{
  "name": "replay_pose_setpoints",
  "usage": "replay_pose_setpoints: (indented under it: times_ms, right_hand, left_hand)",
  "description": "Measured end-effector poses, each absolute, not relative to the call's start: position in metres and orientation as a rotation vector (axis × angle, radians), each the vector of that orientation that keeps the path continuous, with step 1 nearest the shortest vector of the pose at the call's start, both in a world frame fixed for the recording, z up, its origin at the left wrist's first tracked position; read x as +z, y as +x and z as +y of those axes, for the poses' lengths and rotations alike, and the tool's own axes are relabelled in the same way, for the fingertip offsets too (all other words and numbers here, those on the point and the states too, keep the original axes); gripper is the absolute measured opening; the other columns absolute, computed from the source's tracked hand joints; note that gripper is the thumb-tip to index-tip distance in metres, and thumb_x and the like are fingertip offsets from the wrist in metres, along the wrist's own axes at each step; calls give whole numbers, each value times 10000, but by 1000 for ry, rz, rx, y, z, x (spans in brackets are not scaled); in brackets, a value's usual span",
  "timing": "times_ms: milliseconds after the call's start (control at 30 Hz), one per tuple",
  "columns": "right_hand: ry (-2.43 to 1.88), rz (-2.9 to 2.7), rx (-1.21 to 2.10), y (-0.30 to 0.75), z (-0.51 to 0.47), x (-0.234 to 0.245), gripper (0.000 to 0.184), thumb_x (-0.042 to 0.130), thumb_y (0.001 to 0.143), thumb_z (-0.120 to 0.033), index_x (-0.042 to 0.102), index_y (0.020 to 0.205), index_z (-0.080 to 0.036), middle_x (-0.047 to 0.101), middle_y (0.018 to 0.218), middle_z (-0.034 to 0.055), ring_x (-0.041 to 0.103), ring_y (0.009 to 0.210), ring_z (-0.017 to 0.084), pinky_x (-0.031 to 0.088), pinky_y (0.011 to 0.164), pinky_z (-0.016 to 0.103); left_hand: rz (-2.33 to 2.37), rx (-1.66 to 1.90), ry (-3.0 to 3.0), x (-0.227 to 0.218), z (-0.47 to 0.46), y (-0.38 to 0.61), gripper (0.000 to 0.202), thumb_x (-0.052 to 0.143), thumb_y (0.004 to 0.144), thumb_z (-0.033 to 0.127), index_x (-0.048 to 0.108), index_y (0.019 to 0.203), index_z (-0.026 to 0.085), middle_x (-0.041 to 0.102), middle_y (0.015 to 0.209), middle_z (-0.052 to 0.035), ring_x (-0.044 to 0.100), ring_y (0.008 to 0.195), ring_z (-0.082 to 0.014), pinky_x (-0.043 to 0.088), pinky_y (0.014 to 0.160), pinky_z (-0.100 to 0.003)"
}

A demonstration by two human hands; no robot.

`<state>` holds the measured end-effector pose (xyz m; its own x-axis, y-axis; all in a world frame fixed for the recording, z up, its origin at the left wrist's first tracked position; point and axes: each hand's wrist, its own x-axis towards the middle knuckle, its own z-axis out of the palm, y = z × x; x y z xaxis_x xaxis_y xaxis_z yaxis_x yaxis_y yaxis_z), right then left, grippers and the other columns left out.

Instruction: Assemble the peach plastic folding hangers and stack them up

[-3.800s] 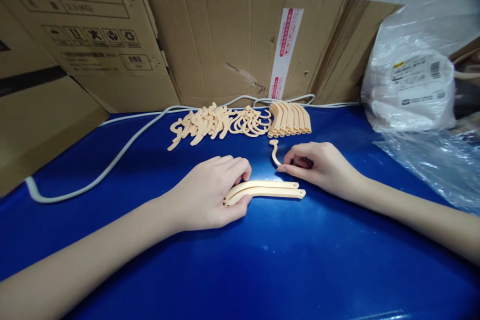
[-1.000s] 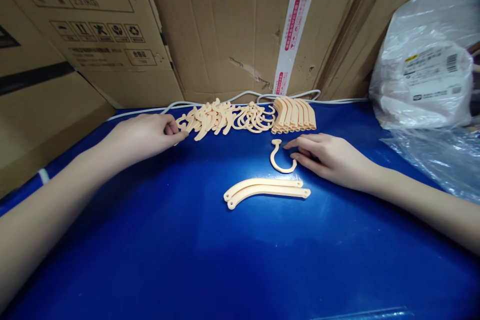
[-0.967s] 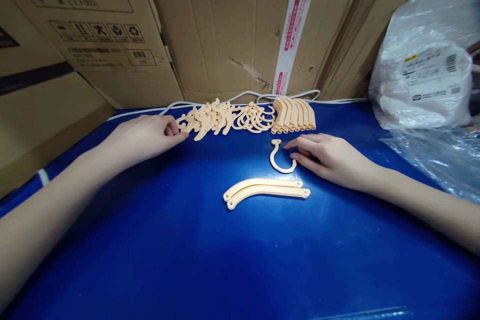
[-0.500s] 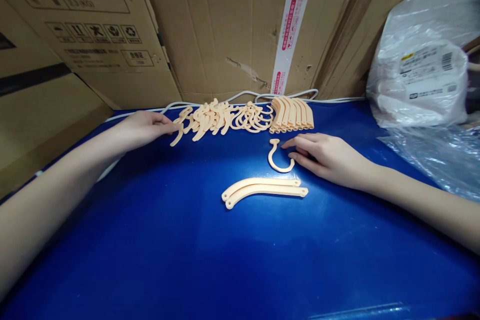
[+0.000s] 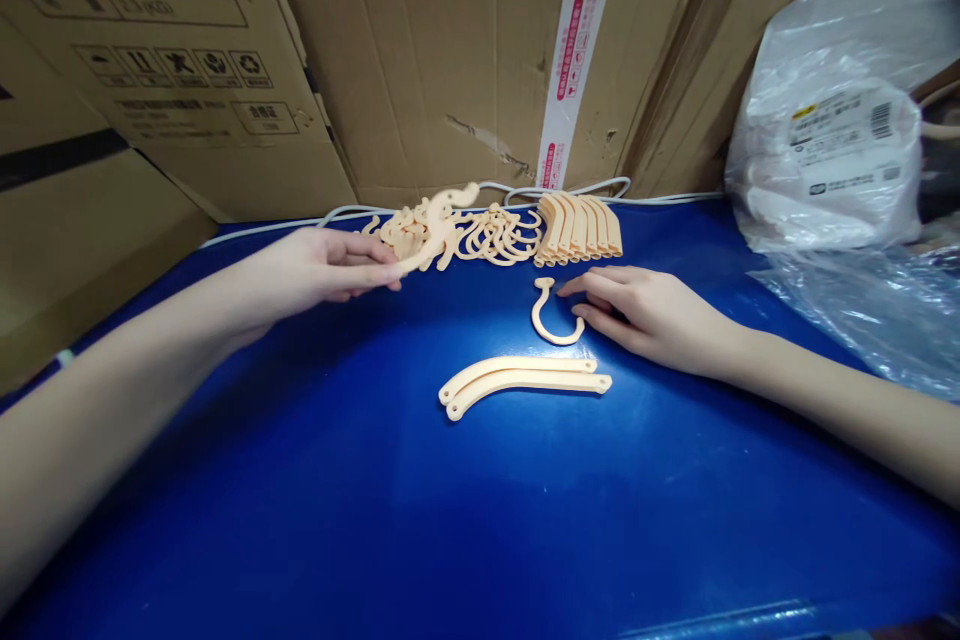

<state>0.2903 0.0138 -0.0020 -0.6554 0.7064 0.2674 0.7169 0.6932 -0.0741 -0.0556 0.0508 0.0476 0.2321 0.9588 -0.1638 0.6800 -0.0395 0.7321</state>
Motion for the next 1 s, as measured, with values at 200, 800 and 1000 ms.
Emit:
replay_pose_setpoints:
  times_ms: [200, 800, 1000]
  right_hand:
    - [-1137, -2630, -38, 290, 14, -2, 275, 431, 1023, -248, 632, 1183, -151, 737, 1160, 124, 720, 1005, 251, 575, 859, 396]
    - [-1126, -2622, -81, 290, 14, -4, 273, 435, 1021, -248, 640, 1170, -148, 742, 1146, 117, 725, 992, 244, 576, 850, 372]
    - [-1127, -2625, -78, 290, 14, -4, 270, 439, 1020, -252, 639, 1175, -158, 742, 1151, 116, 726, 998, 233, 572, 855, 352]
  left_hand:
    - [1453, 249, 1979, 44, 45, -45, 339, 671, 690, 576, 748, 751, 252, 658, 707, -23, 546, 667, -189, 370, 606, -289]
    - [1576, 188, 2057, 29, 55, -52, 467, 621, 688, 673, 783, 768, 243, 652, 615, 8, 514, 585, -151, 376, 570, -261]
    - [1698, 194, 2084, 27, 50, -47, 458, 603, 709, 657, 761, 779, 233, 721, 761, -30, 607, 700, -209, 388, 602, -304]
